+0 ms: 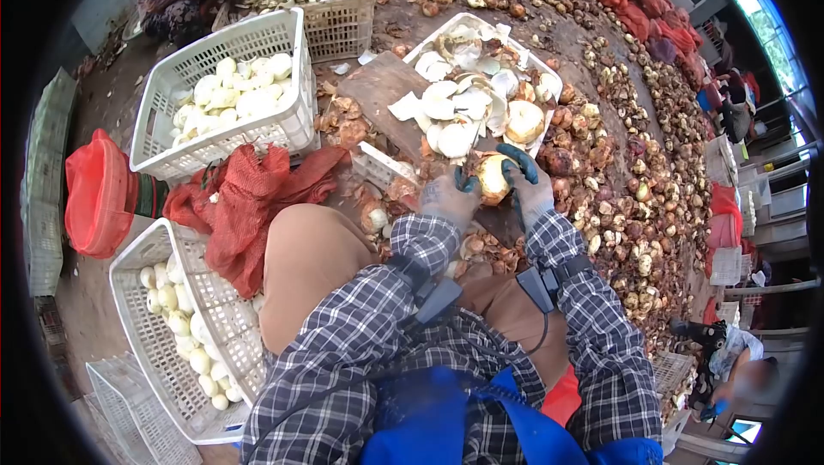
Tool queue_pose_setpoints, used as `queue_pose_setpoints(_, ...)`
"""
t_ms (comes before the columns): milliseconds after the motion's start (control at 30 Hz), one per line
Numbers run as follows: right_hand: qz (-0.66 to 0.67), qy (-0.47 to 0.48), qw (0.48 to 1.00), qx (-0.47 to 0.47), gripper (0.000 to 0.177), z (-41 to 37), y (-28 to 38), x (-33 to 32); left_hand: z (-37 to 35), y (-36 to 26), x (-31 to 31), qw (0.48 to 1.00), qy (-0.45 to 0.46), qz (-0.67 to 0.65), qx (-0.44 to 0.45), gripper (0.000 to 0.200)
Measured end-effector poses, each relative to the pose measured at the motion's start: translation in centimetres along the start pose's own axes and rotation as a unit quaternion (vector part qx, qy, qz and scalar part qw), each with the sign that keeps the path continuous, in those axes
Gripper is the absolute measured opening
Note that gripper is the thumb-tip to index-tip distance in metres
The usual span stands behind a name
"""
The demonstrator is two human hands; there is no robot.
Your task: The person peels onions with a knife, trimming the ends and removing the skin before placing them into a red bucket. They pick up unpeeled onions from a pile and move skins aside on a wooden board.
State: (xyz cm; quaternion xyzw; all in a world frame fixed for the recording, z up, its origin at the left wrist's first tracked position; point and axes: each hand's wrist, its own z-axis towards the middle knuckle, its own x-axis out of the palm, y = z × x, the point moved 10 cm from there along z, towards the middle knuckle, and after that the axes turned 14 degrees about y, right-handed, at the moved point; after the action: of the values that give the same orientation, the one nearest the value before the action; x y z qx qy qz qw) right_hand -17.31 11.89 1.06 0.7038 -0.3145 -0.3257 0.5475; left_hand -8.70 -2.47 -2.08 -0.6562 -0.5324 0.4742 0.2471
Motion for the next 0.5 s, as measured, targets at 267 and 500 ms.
queue_pose_setpoints(267,-0.031,-0.078,0.996,-0.038,0.031,-1.3,-0.4,-0.9,0.9,1.8,1.3,0.981,0.013,-0.19,0.029,0.033)
queue_pose_setpoints(500,-0.053,-0.079,0.995,0.015,0.029,-1.0,-0.3,-1.4,1.4,2.1,1.3,0.985,0.011,-0.174,-0.013,0.031)
